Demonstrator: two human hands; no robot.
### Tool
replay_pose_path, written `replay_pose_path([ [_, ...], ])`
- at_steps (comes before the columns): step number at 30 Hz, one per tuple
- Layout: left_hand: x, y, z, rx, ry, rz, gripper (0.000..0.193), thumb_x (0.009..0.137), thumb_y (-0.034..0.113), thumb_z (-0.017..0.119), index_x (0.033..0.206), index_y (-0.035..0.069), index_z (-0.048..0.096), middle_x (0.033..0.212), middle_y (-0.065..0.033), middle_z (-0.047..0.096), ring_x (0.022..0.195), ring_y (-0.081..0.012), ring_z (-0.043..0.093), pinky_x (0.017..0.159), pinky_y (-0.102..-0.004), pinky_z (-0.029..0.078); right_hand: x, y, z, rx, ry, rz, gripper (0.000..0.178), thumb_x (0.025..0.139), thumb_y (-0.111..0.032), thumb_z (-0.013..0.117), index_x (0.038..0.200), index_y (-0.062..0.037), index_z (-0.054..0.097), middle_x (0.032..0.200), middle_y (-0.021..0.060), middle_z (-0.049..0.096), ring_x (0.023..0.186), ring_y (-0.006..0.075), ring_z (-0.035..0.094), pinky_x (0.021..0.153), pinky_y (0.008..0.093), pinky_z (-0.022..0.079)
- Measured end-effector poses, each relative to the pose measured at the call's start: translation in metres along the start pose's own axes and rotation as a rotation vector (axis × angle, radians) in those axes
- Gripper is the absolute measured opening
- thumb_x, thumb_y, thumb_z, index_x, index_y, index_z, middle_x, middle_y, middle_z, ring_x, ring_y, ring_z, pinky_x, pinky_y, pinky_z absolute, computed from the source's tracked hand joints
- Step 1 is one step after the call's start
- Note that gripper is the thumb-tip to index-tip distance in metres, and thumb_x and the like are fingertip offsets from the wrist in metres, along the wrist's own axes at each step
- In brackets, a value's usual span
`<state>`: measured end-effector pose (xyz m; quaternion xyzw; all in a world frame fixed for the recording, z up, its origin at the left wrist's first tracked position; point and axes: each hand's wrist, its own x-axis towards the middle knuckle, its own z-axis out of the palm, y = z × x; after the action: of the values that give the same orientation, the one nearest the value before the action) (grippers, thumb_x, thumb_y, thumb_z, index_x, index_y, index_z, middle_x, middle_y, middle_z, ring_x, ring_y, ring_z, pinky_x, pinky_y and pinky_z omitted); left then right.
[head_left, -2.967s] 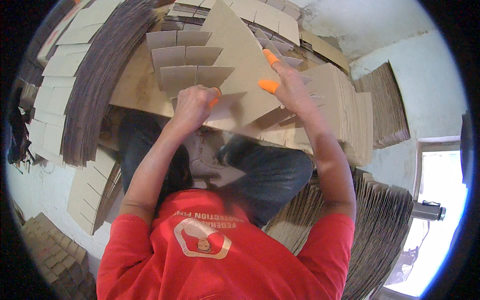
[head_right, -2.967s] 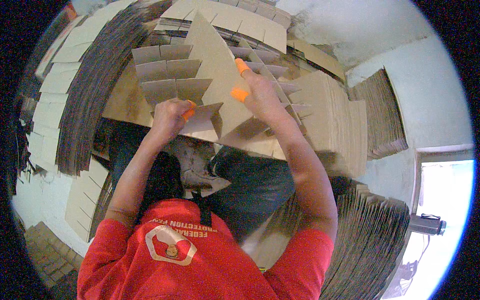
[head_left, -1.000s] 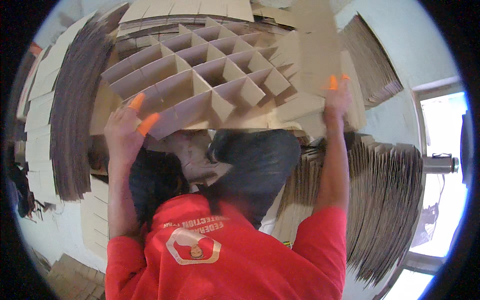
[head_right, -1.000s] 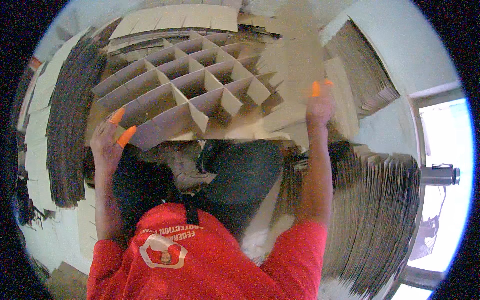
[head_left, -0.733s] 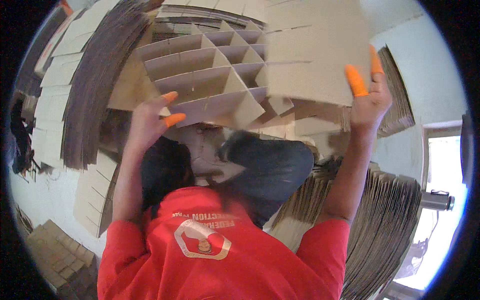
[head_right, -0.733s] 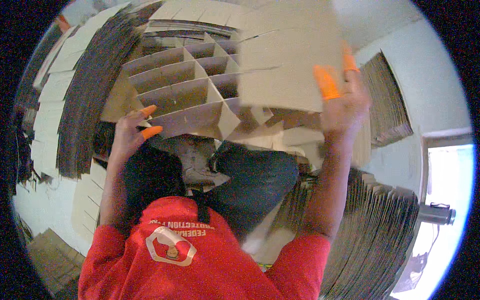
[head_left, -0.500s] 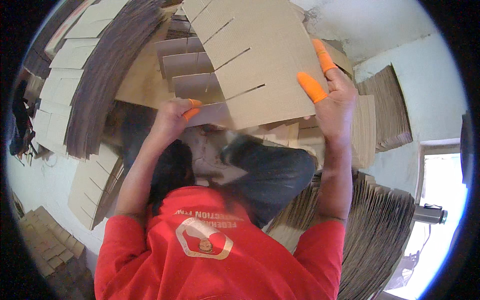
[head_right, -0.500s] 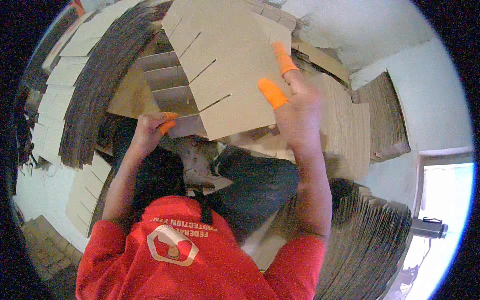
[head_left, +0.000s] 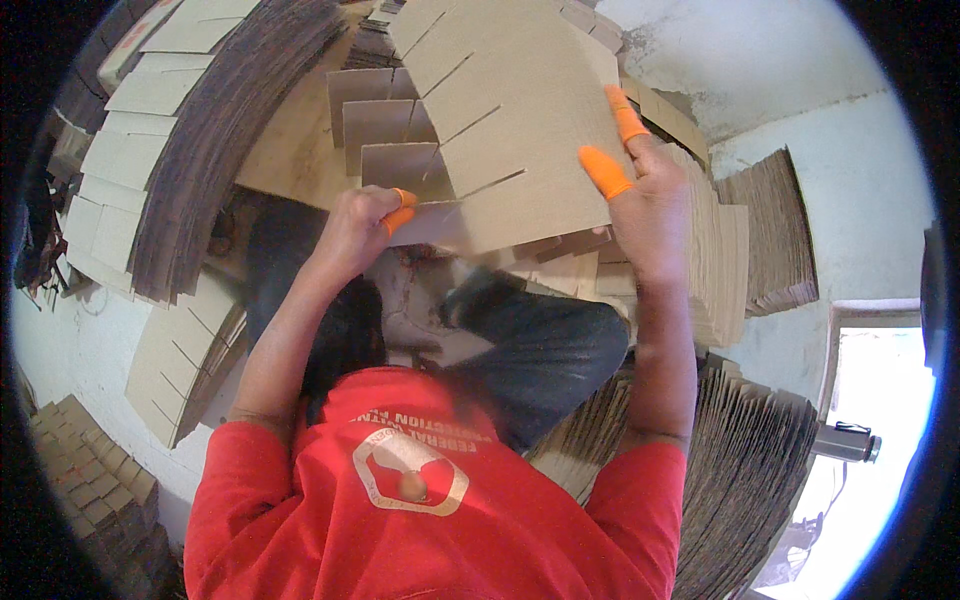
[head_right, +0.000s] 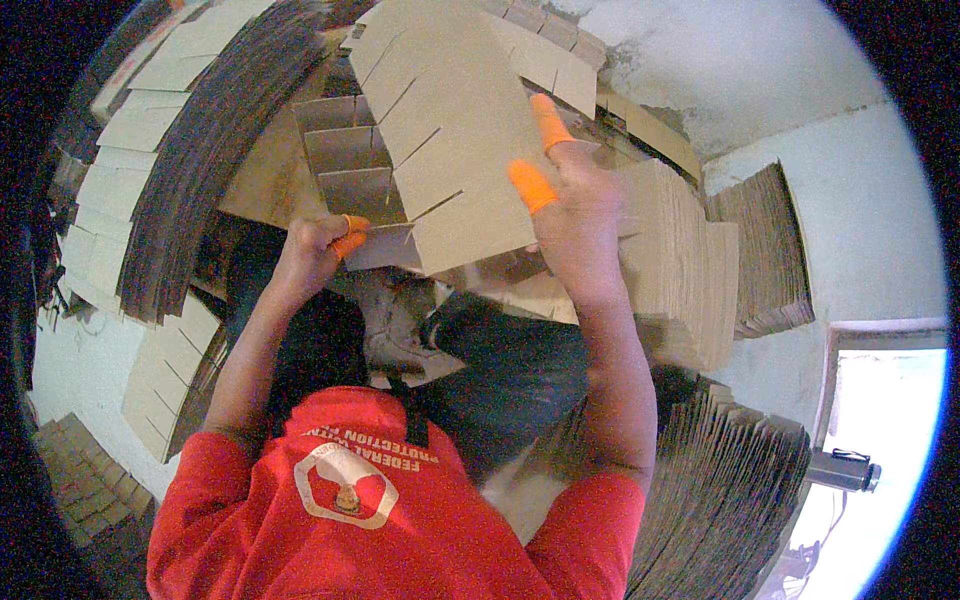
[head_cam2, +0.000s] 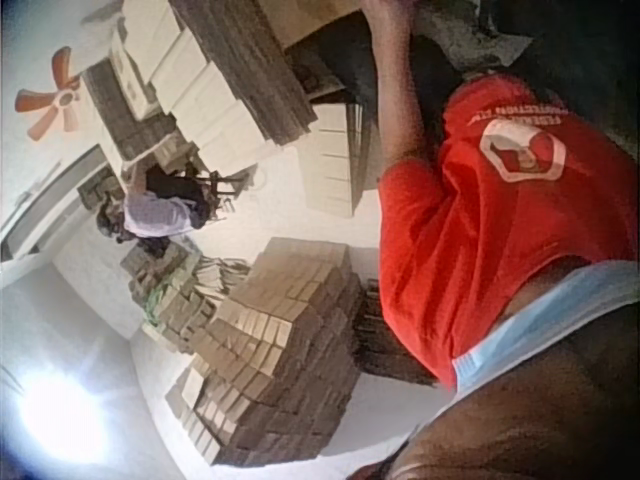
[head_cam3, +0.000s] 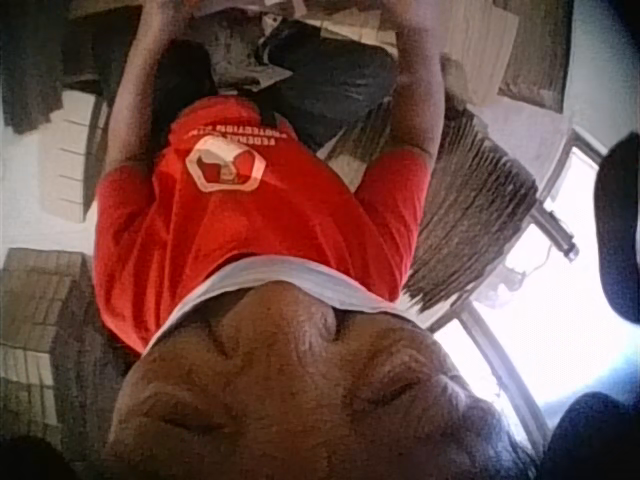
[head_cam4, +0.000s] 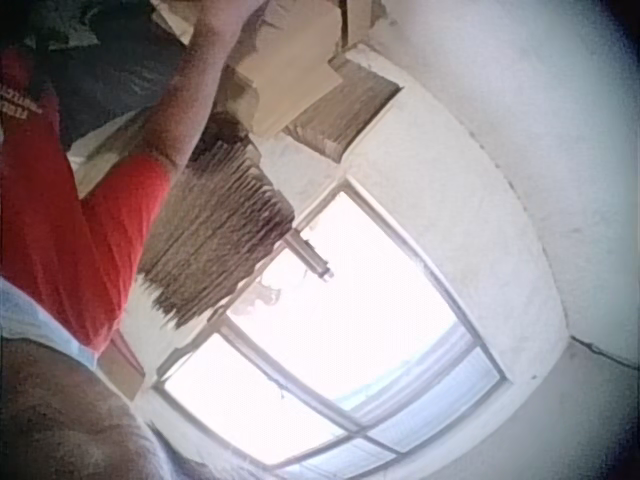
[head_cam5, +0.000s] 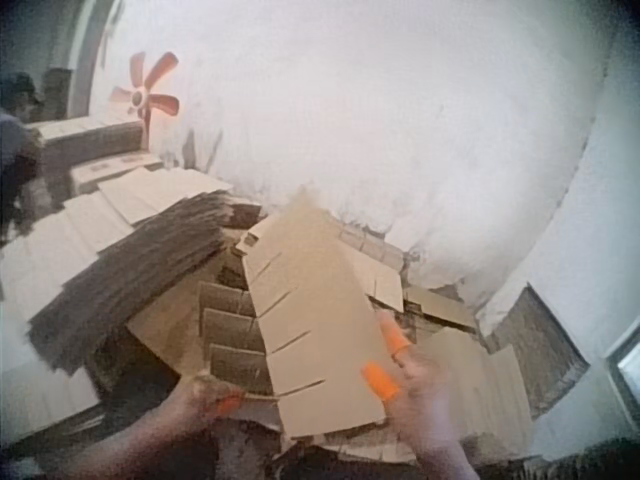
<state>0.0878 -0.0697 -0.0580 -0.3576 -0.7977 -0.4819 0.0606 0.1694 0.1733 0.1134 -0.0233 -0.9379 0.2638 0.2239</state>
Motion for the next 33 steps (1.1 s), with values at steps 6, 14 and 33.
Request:
replay_pose_path([
  [6,0.005,0.002,0.002,0.020,-0.005,0.033,0.013,0.077,0.005,0.070,0.088,-0.002,0.068,0.080,-0.0214,0.065,0.076,-0.0366,0.065,0.066,-0.0413,0.052,0.002,0.005,0.008,0.029,-0.020,-0.038,0.059,0.084,-0.008,0.070,0.139,-0.0087,0.050,0.109,0.0098,0.069,0.083,0.0104,0.059,0.077,0.0269,0.051],
  [14,0.003,0.000,0.008,-0.016,-0.015,0.026,0.012,0.078,0.005,0.069,0.088,-0.001,0.069,0.081,-0.0211,0.065,0.075,-0.0364,0.065,0.066,-0.0410,0.052,-0.002,0.002,0.017,-0.029,-0.101,-0.069,0.061,0.084,-0.008,0.067,0.141,-0.0092,0.045,0.091,0.0216,0.065,0.074,0.0321,0.063,0.068,0.0391,0.050],
  [33,0.007,0.001,0.008,0.017,0.012,0.023,0.011,0.078,0.005,0.069,0.086,-0.001,0.067,0.077,-0.0222,0.063,0.074,-0.0390,0.063,0.065,-0.0437,0.050,-0.010,0.018,0.074,-0.148,-0.423,-0.138,0.073,0.082,-0.004,0.065,0.146,-0.0037,0.031,0.075,0.0258,0.059,0.072,0.0440,0.059,0.063,0.0472,0.046],
])
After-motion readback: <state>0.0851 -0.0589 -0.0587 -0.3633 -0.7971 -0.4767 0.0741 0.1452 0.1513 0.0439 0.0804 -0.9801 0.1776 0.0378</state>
